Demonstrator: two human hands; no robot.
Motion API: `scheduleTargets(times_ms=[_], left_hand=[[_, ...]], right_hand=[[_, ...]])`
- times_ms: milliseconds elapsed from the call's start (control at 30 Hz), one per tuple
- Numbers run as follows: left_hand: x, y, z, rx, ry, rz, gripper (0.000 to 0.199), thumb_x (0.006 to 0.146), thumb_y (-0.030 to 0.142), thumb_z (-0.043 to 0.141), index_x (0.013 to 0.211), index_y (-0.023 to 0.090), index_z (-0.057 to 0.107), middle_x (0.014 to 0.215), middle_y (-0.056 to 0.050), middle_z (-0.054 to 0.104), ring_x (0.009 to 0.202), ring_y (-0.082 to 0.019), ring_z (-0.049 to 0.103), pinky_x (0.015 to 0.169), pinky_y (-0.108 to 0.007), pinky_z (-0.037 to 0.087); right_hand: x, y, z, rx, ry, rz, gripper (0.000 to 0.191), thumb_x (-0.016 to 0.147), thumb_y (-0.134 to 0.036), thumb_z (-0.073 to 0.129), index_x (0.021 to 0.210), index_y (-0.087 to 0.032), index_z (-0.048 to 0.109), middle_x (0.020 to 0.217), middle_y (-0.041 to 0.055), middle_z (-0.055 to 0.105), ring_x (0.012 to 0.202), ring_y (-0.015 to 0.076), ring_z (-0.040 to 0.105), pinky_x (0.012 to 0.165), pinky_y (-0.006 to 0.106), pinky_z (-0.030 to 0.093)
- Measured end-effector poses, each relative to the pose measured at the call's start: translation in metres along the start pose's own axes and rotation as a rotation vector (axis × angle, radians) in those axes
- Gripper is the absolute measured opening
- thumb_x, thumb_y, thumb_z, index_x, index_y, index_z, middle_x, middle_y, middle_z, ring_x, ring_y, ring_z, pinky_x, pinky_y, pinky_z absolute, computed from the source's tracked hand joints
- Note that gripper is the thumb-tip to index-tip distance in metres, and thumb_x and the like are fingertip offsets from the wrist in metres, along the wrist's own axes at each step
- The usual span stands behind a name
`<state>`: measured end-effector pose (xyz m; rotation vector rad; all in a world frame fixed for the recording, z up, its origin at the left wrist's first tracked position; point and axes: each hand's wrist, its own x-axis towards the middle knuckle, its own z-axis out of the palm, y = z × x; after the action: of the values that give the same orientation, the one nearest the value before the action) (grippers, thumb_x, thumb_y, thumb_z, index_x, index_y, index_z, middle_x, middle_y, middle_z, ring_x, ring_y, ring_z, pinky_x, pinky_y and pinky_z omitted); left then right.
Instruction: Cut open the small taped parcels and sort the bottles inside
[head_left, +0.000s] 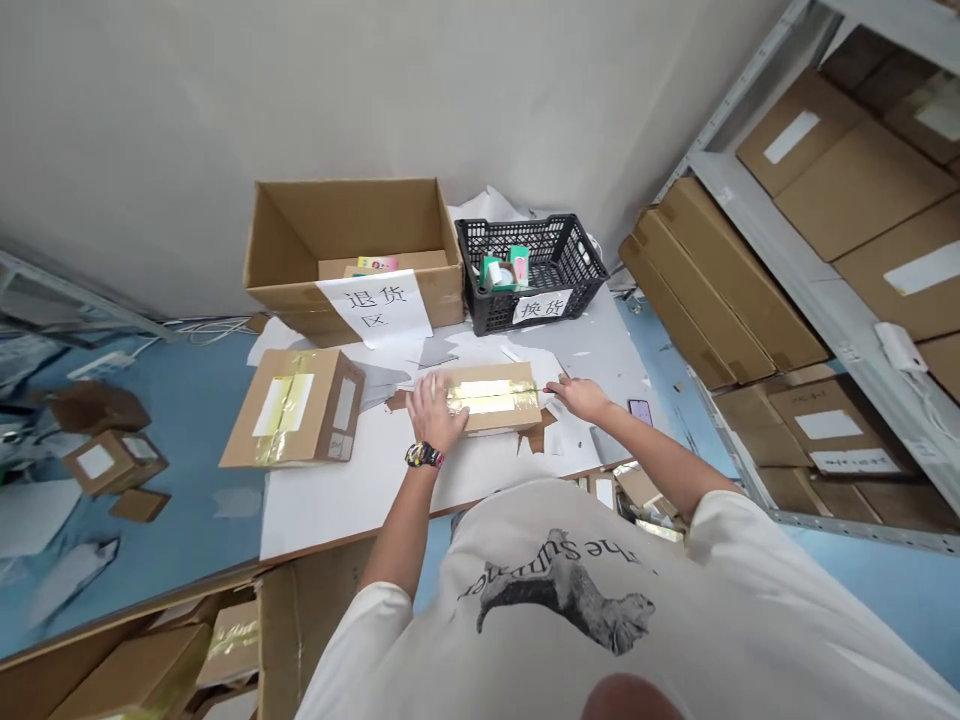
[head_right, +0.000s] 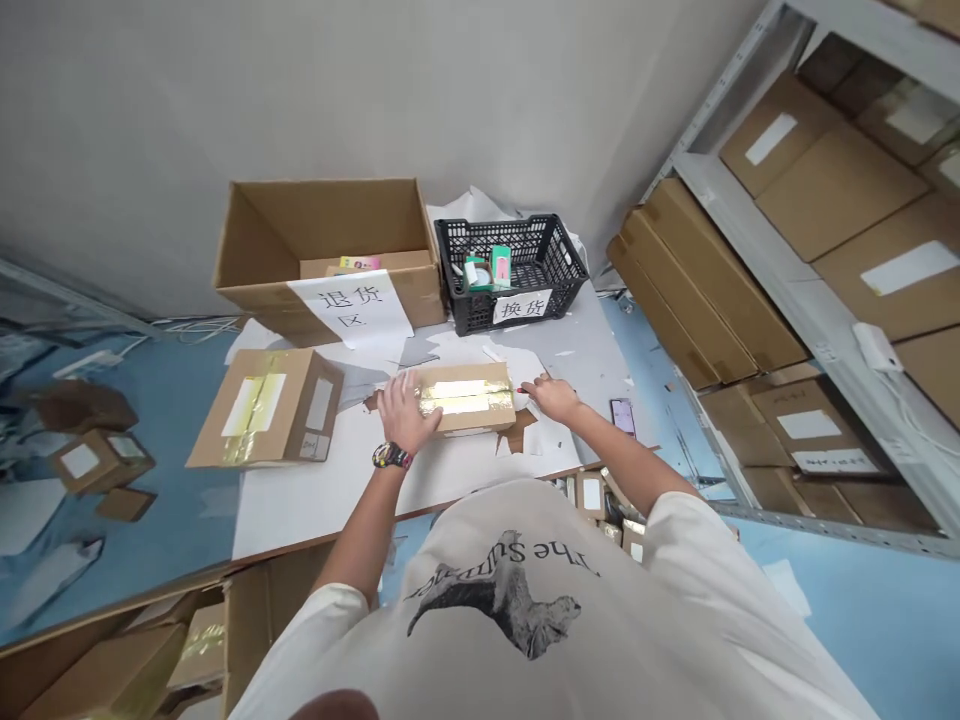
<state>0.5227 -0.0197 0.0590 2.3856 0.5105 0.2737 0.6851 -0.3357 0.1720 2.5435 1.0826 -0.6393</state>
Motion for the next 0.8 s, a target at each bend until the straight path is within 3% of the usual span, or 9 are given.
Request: scheduleTargets(times_ms=[67,133,300,400,533,667,800], left_hand=[[0.015,0.023,0.004,0.022,-0.116,0.178,0.099,0.090,0.036,0.084,0.179,0.030,0.041,0.187,-0.014,0.032,0.175,-0.051,0.014,0.138,-0.076,0.015],[0.033,0.042,0.014,0.041,-0.228,0.271,0.090,0.092,0.036,0.083,0.176,0.030,0.049,0.183,-0.015,0.041,0.174,-0.051,0.021,0.139,-0.076,0.015],[0.067,0.061,0.034,0.256,-0.384,0.289,0.081,0.099,0.052,0.075,0.174,0.031,0.052,0.178,-0.015,0.051,0.170,-0.045,0.035,0.141,-0.070,0.015],[0.074,0.062,0.035,0.399,-0.408,0.305,0.079,0.102,0.055,0.071,0.175,0.033,0.050,0.178,-0.013,0.052,0.170,-0.042,0.037,0.141,-0.067,0.016],[0.075,0.064,0.035,0.471,-0.411,0.345,0.073,0.106,0.054,0.065,0.175,0.031,0.051,0.178,-0.014,0.052,0.167,-0.043,0.041,0.139,-0.071,0.015],[0.067,0.065,0.044,0.505,-0.385,0.363,0.076,0.109,0.052,0.060,0.178,0.023,0.046,0.178,-0.020,0.050,0.165,-0.046,0.043,0.138,-0.073,0.018],[0.064,0.061,0.054,0.516,-0.367,0.426,0.076,0.111,0.046,0.055,0.177,0.012,0.044,0.178,-0.025,0.048,0.165,-0.049,0.041,0.138,-0.070,0.021]], right_hand=[[-0.008,0.002,0.004,0.051,0.015,0.012,0.047,0.121,-0.036,0.040,0.163,-0.027,0.058,0.154,0.0202,0.065,0.127,0.0309,0.072,0.099,0.037,0.055],[-0.018,0.008,0.008,0.125,0.030,0.031,0.049,0.121,-0.042,0.040,0.165,-0.029,0.056,0.156,0.0196,0.064,0.129,0.0310,0.070,0.101,0.036,0.054],[-0.042,0.030,0.030,0.382,0.134,0.096,0.055,0.123,-0.045,0.033,0.172,-0.026,0.048,0.152,0.0172,0.066,0.133,0.0313,0.068,0.105,0.037,0.053],[-0.044,0.031,0.049,0.456,0.156,0.109,0.057,0.122,-0.036,0.032,0.176,-0.025,0.044,0.154,0.0168,0.064,0.134,0.0314,0.066,0.105,0.038,0.052],[-0.034,0.014,0.067,0.439,0.136,0.077,0.059,0.118,-0.029,0.040,0.177,-0.026,0.045,0.146,0.0151,0.067,0.129,0.0307,0.065,0.101,0.036,0.052],[-0.025,0.000,0.071,0.348,0.143,0.024,0.060,0.117,-0.029,0.048,0.177,-0.028,0.045,0.148,0.0157,0.066,0.127,0.0322,0.063,0.100,0.037,0.053],[-0.024,0.000,0.066,0.270,0.135,0.001,0.060,0.118,-0.030,0.047,0.177,-0.026,0.044,0.147,0.0169,0.066,0.126,0.0342,0.061,0.098,0.038,0.053]])
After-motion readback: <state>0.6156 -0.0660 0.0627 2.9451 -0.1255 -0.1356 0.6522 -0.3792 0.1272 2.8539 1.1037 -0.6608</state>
